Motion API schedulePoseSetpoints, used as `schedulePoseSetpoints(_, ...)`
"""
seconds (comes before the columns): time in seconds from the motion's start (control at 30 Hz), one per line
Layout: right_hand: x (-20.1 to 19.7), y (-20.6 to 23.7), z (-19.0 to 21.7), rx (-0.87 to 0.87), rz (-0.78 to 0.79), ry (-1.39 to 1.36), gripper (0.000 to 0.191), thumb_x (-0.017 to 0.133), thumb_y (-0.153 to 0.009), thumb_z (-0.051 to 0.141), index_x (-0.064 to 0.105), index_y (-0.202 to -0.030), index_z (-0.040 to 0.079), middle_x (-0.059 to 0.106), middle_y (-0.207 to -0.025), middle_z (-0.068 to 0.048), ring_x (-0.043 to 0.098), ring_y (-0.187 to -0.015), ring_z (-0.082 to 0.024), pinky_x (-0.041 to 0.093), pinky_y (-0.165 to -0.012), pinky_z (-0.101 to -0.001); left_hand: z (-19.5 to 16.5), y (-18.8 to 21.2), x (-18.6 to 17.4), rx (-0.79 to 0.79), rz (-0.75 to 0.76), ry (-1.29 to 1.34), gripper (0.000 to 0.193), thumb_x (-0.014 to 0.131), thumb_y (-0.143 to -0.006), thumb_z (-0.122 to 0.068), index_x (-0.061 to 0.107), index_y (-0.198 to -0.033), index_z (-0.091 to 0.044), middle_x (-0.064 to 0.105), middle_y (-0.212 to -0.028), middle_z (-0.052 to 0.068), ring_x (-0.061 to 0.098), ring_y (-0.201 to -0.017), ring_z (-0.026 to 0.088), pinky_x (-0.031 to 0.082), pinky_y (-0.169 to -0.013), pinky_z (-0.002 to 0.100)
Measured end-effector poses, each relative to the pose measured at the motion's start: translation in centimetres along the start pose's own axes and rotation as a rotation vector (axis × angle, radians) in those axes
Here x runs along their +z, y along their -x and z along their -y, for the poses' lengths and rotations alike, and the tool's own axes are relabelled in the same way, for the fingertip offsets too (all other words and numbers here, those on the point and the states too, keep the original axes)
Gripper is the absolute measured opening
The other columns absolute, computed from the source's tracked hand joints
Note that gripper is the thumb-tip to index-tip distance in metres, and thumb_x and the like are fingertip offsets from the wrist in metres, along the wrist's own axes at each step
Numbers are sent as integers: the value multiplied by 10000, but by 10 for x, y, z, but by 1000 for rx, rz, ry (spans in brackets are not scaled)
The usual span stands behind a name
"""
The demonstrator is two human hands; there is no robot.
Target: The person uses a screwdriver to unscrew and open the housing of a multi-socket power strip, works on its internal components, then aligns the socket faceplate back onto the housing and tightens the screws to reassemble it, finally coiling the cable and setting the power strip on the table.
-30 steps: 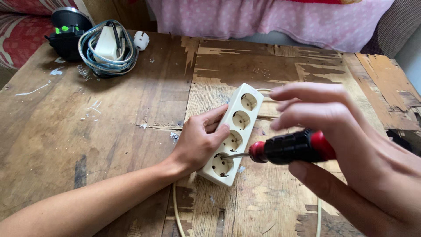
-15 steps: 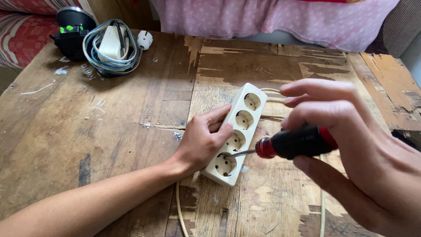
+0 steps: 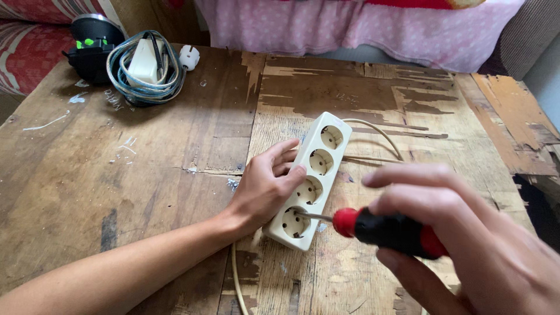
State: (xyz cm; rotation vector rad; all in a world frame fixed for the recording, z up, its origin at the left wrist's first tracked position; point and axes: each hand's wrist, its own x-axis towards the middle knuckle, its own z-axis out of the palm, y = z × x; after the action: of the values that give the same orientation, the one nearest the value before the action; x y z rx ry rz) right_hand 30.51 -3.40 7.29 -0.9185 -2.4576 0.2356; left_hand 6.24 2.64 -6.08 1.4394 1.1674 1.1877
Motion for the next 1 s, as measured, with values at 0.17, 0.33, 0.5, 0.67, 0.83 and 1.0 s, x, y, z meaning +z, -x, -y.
schedulePoseSetpoints(0.17,17,31,-11,-122,-137,-112,327,805,-824,125,686,-1125,173,721,-1247,-41,725,-1105,-189,651,-927,-343,0,0,3,-50,54,191,923,645,-863,-384,264,-1544,109,522,-1434,334,642,-1243,359,581,-1003,419)
schedulePoseSetpoints(0.33,42,95,-36,367,-57,-294,427,856,-720,162,800,-1142,183,744,-1207,-33,730,-1099,-210,586,-994,-379,-12,4,-1,-204,267,491,896,604,-876,-423,326,-1682,-145,600,-1310,328,651,-1000,342,598,-785,449)
schedulePoseSetpoints(0.5,69,128,-52,37,-169,-218,281,765,-860,204,771,-1140,216,744,-1263,-36,742,-1175,-169,571,-1080,-330,-23,8,-5,-246,463,690,955,560,-867,-441,63,-1673,-309,523,-1444,140,624,-1142,207,593,-859,386)
schedulePoseSetpoints(0.67,91,118,-25,566,-218,-597,399,845,-807,122,766,-1199,110,750,-1203,-148,772,-969,-233,672,-901,-375,-23,-6,-19,-265,568,689,881,571,-939,-458,138,-1671,-226,503,-1357,187,644,-1112,264,608,-901,417)
schedulePoseSetpoints(0.83,110,91,-8,160,-434,-58,571,912,-822,440,612,-1176,106,754,-1139,-65,789,-1048,-173,650,-864,-296,-17,-14,-31,-306,513,566,751,493,-976,-463,211,-1639,-250,500,-1338,159,643,-1086,238,610,-848,408)
schedulePoseSetpoints(1.0,90,55,16,266,-414,-165,502,810,-843,355,527,-1161,89,677,-1190,-169,739,-1068,-169,648,-852,-321,-12,-20,-35,-379,488,581,740,446,-992,-524,269,-1605,-150,544,-1319,174,656,-1138,245,607,-865,396)
